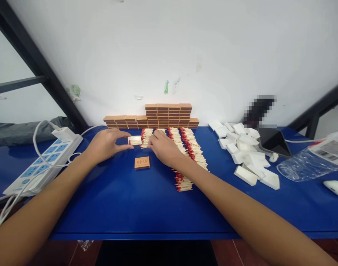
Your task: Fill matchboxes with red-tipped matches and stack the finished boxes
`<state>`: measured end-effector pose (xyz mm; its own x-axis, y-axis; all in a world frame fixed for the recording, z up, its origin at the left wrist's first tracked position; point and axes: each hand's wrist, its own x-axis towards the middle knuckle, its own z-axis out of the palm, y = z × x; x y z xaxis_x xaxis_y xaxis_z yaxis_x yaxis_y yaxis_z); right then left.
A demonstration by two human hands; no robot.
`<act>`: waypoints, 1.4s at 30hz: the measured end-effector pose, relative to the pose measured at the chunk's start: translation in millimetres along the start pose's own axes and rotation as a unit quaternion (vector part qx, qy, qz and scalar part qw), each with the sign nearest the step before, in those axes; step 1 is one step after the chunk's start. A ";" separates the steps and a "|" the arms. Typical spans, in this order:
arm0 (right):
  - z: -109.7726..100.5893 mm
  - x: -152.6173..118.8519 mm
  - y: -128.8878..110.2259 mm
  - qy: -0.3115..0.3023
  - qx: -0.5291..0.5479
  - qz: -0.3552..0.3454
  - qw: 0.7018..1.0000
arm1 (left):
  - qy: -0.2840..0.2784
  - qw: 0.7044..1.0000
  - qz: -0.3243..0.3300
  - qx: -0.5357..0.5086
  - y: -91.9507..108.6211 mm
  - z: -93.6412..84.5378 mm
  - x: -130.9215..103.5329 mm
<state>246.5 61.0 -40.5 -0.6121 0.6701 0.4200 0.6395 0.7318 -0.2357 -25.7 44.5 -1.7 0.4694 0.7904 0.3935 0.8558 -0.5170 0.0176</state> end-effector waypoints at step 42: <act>10.9 2.8 -1.5 0.014 -0.001 -0.013 1.000 | 0.026 1.000 -0.001 -0.002 -1.0 -3.2 -0.4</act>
<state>238.8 63.1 -48.5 -0.6151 0.6470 0.4506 0.6249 0.7485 -0.2218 -27.5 43.6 1.1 0.4553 0.7737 0.4406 0.8562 -0.5161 0.0215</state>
